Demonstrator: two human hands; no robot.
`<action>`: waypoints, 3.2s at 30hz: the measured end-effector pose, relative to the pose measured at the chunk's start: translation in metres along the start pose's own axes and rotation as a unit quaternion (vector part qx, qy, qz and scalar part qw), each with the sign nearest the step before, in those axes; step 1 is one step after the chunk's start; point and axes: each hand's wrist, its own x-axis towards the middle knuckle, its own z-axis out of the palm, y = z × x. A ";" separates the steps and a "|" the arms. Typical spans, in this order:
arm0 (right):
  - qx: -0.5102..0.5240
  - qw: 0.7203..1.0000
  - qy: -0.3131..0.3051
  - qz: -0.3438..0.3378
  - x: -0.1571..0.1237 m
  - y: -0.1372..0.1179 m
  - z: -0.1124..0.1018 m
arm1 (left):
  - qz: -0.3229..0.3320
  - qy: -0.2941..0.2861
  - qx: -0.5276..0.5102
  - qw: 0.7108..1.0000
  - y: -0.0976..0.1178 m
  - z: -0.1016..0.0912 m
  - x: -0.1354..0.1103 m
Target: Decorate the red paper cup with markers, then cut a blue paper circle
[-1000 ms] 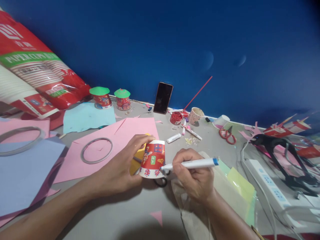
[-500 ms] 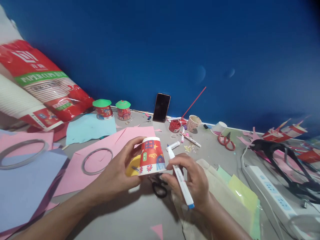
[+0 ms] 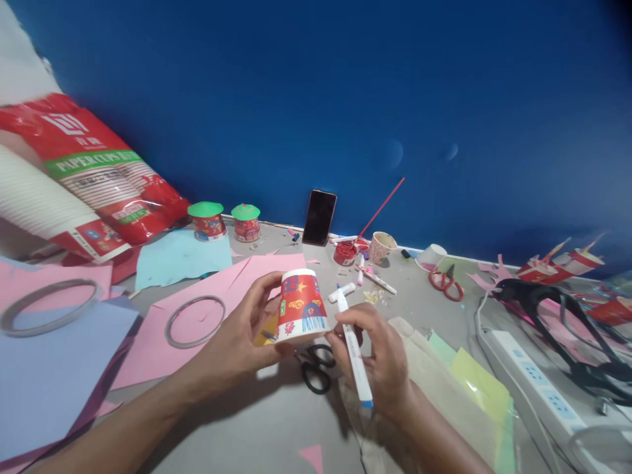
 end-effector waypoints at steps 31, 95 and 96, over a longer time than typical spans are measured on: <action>0.103 0.992 0.019 0.065 -0.002 -0.009 -0.013 | 0.054 0.047 0.136 0.988 0.002 0.004 -0.002; 0.087 0.993 -0.062 0.047 0.002 -0.016 -0.010 | 0.108 0.027 0.167 0.980 0.001 0.010 -0.005; 0.084 0.993 -0.064 0.048 0.002 -0.016 -0.011 | 0.106 0.027 0.169 0.980 0.000 0.010 -0.005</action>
